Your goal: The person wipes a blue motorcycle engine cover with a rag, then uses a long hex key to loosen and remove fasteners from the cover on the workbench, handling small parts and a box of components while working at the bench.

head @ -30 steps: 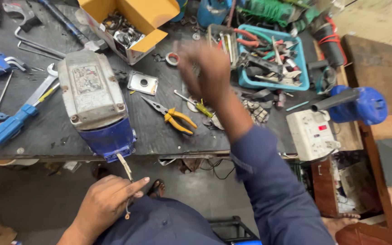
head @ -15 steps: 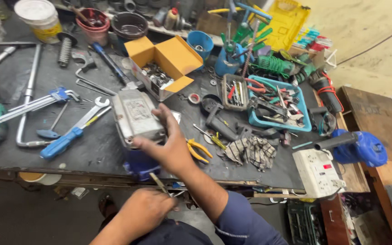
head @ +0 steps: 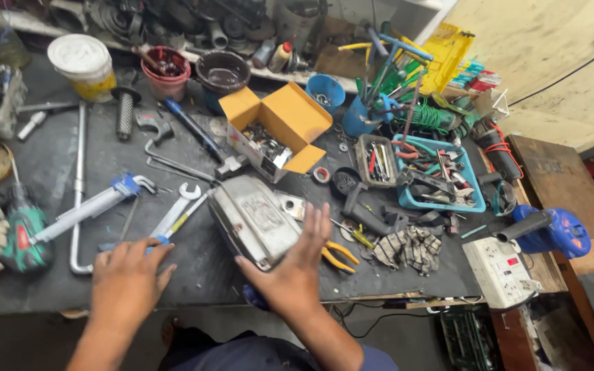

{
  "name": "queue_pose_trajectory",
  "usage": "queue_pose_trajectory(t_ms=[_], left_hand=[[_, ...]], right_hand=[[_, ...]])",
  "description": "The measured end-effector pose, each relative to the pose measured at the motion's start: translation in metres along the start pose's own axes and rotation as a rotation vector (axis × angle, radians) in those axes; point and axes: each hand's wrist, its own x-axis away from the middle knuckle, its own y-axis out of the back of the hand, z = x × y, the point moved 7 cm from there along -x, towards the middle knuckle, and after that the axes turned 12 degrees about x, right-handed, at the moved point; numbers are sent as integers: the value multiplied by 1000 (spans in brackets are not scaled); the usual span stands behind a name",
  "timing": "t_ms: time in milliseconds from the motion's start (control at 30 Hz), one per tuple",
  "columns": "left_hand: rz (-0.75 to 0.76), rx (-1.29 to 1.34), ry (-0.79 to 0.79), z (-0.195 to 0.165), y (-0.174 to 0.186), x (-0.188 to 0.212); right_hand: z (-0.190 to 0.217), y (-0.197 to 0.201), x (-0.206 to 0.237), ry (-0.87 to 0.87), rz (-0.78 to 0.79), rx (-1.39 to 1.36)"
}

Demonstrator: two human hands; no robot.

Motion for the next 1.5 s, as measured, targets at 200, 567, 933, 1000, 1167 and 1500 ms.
queue_pose_trajectory(t_ms=[200,567,933,1000,1167,1500], left_hand=[[36,109,91,52,-34,-31],[73,55,174,119,-83,-35],[11,170,55,120,-89,-34],[-88,310,-50,94,-70,-34],[78,871,-92,8,-49,-42],[-40,854,202,-65,-41,-91]], right_hand=[[-8,-20,4,-410,143,-143],[-17,-11,-10,-181,207,-128],[-54,-1,-6,213,485,-323],[-66,-10,2,94,472,-368],[-84,-28,2,36,391,-416],[-108,-47,-18,271,246,-498]])
